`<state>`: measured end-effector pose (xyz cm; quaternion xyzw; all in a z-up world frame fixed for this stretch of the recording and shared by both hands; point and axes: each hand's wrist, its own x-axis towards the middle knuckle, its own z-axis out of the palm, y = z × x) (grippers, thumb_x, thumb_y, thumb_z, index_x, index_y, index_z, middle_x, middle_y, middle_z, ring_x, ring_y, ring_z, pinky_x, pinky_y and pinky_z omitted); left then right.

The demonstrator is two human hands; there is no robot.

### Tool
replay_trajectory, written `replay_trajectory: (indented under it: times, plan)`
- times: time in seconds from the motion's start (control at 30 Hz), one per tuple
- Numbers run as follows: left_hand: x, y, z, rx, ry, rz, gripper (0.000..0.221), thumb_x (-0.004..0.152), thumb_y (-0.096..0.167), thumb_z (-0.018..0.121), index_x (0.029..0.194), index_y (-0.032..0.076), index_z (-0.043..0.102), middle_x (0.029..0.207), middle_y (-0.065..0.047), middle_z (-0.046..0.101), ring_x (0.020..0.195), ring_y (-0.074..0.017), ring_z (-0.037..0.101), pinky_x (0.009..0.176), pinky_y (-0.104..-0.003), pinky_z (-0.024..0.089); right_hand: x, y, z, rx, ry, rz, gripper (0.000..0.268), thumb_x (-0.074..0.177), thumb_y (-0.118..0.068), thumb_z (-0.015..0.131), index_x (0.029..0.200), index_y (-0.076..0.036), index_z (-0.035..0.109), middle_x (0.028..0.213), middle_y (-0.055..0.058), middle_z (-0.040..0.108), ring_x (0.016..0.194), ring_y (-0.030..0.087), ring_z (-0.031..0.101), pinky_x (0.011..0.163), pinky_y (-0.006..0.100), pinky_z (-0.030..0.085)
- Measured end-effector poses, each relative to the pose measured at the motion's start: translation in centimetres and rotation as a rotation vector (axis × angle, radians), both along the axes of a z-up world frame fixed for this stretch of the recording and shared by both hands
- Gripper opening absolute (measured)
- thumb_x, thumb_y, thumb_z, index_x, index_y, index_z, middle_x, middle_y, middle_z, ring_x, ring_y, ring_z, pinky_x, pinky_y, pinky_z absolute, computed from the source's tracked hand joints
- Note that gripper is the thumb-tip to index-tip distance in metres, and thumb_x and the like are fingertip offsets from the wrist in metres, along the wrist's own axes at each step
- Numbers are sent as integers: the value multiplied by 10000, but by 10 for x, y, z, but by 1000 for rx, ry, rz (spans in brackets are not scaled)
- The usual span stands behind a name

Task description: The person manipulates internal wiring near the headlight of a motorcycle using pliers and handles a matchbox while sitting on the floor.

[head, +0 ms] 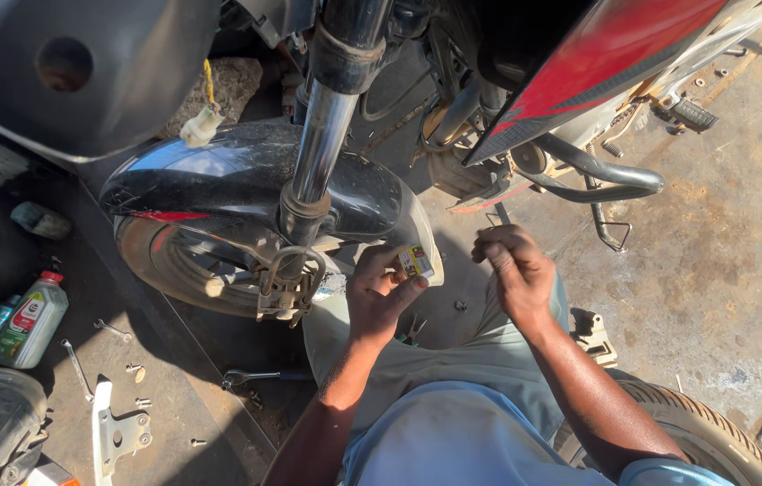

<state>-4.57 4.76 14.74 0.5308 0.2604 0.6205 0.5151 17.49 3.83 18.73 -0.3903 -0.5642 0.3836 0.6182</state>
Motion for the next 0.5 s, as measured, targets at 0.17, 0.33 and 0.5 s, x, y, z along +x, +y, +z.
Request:
replay_trajectory:
  times: [0.17, 0.33, 0.5]
  plan:
    - [13, 10, 65, 55, -225, 12, 539, 941, 136, 815, 1389, -59, 588, 1245, -80, 600, 1112, -144, 635, 977, -315, 531, -6, -6, 70, 331, -77, -266, 296, 1000, 33, 675, 1270, -16, 565, 1061, 154, 727, 987, 222, 738, 844, 320, 618]
    - [40, 14, 128, 191, -336, -40, 598, 1002, 194, 792, 1485, -58, 547, 1328, -80, 574, 1160, -136, 617, 1034, -318, 515, -20, -6, 135, 667, -440, -474, 183, 1076, 126, 667, 1152, -36, 627, 1117, 184, 698, 1094, 296, 728, 923, 353, 614]
    - [51, 15, 161, 246, -325, -90, 560, 1062, 222, 747, 1489, -48, 506, 1344, -82, 571, 1234, -153, 622, 1091, -322, 513, -35, 6, 171, 774, -491, -515, 257, 1065, 145, 685, 1241, -29, 618, 1144, 152, 716, 1011, 249, 746, 856, 319, 627]
